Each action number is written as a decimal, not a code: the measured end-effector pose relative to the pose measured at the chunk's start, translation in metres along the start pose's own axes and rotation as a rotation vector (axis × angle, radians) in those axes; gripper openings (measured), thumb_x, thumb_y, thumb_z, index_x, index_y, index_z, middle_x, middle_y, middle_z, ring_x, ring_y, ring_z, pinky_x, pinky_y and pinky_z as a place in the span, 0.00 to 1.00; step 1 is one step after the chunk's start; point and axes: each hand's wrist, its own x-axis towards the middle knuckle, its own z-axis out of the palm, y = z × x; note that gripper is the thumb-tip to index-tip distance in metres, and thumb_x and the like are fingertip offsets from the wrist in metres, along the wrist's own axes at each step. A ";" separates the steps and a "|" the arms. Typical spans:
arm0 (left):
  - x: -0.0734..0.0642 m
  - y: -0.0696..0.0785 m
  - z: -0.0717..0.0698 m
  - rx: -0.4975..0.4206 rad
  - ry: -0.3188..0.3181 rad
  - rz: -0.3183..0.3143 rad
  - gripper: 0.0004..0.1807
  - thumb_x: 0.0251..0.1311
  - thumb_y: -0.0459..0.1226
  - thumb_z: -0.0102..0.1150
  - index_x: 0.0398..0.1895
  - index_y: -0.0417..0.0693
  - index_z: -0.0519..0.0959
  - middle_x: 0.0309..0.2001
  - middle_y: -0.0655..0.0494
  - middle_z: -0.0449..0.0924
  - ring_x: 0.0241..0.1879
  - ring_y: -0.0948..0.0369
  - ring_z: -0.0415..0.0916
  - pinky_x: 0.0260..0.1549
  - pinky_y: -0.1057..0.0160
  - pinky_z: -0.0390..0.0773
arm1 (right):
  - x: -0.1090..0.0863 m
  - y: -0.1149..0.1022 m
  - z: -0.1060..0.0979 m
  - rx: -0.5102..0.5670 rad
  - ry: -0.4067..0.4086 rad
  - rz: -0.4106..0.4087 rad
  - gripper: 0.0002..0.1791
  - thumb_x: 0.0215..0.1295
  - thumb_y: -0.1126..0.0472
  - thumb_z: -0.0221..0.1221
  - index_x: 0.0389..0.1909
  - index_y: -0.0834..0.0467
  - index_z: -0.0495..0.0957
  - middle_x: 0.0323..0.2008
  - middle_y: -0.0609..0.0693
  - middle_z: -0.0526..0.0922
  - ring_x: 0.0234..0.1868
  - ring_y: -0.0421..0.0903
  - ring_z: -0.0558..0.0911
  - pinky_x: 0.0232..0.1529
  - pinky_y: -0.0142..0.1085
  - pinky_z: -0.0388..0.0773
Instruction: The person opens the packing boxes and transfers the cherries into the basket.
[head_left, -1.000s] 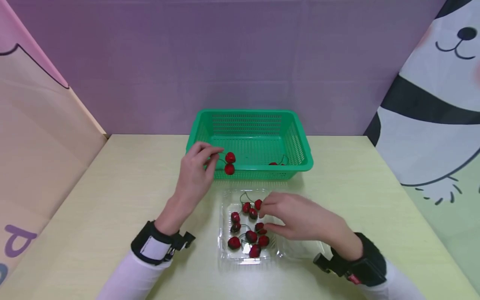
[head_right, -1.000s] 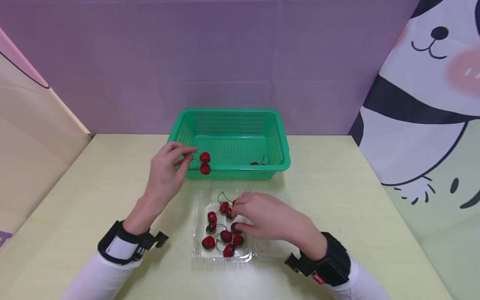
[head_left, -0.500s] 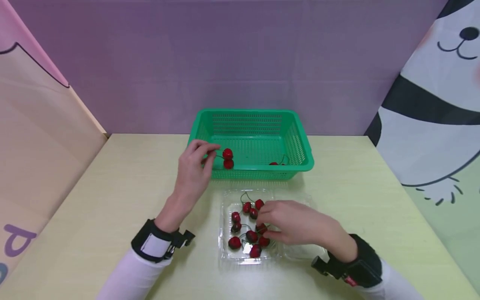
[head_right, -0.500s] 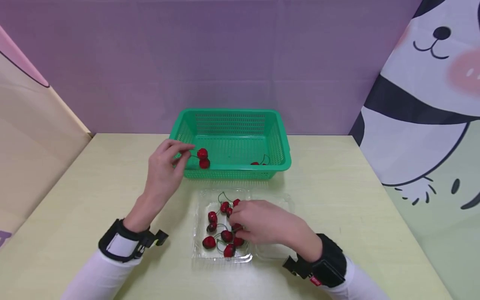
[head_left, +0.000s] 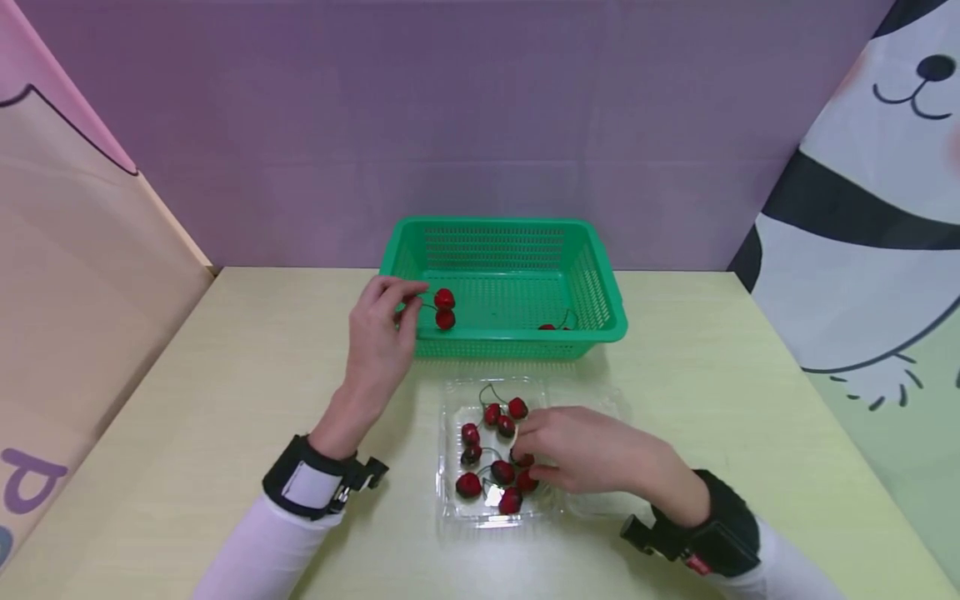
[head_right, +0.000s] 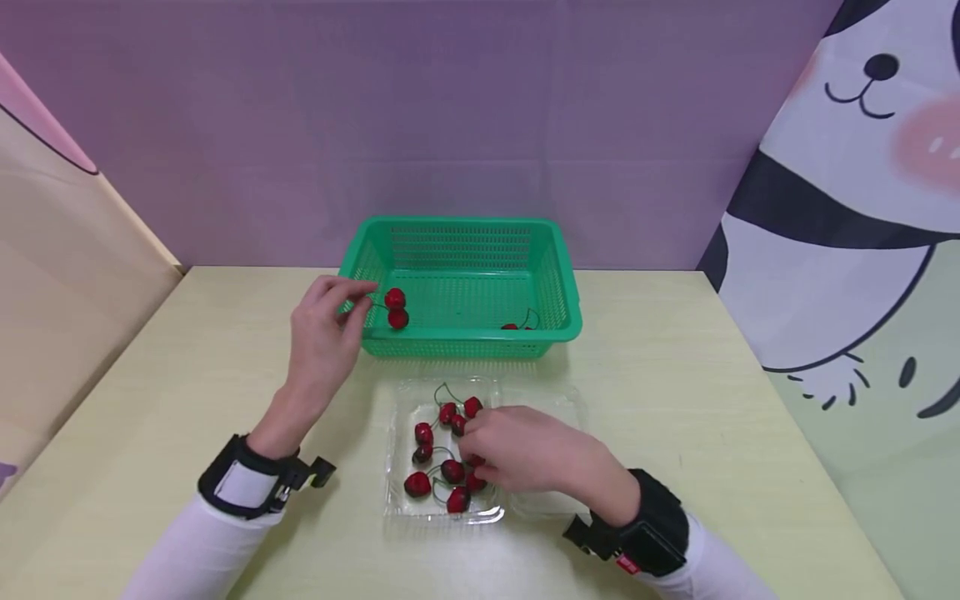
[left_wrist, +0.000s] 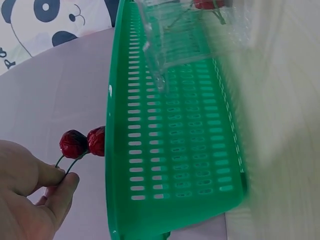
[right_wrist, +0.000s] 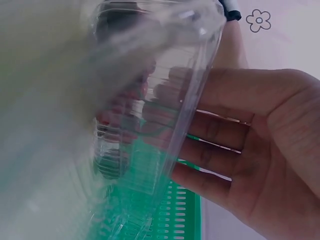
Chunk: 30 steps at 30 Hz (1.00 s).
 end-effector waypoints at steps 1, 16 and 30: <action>0.000 -0.001 0.000 0.002 0.000 -0.007 0.11 0.59 0.18 0.59 0.42 0.33 0.83 0.40 0.47 0.74 0.40 0.56 0.77 0.34 0.72 0.77 | 0.000 0.000 0.000 -0.002 -0.001 0.002 0.06 0.59 0.60 0.68 0.30 0.48 0.79 0.31 0.35 0.75 0.36 0.34 0.75 0.39 0.25 0.73; -0.001 -0.011 0.001 0.039 -0.037 -0.018 0.09 0.57 0.18 0.60 0.37 0.34 0.84 0.38 0.49 0.74 0.38 0.55 0.77 0.34 0.70 0.78 | 0.003 -0.005 0.004 -0.025 0.030 0.026 0.07 0.57 0.65 0.67 0.30 0.49 0.82 0.27 0.35 0.74 0.32 0.34 0.74 0.37 0.27 0.73; -0.002 -0.018 0.002 0.115 -0.081 -0.005 0.08 0.57 0.19 0.61 0.34 0.36 0.85 0.36 0.51 0.74 0.37 0.55 0.76 0.34 0.67 0.75 | 0.005 -0.005 0.007 -0.029 0.040 0.032 0.11 0.54 0.69 0.67 0.28 0.48 0.81 0.25 0.35 0.73 0.31 0.35 0.74 0.39 0.27 0.73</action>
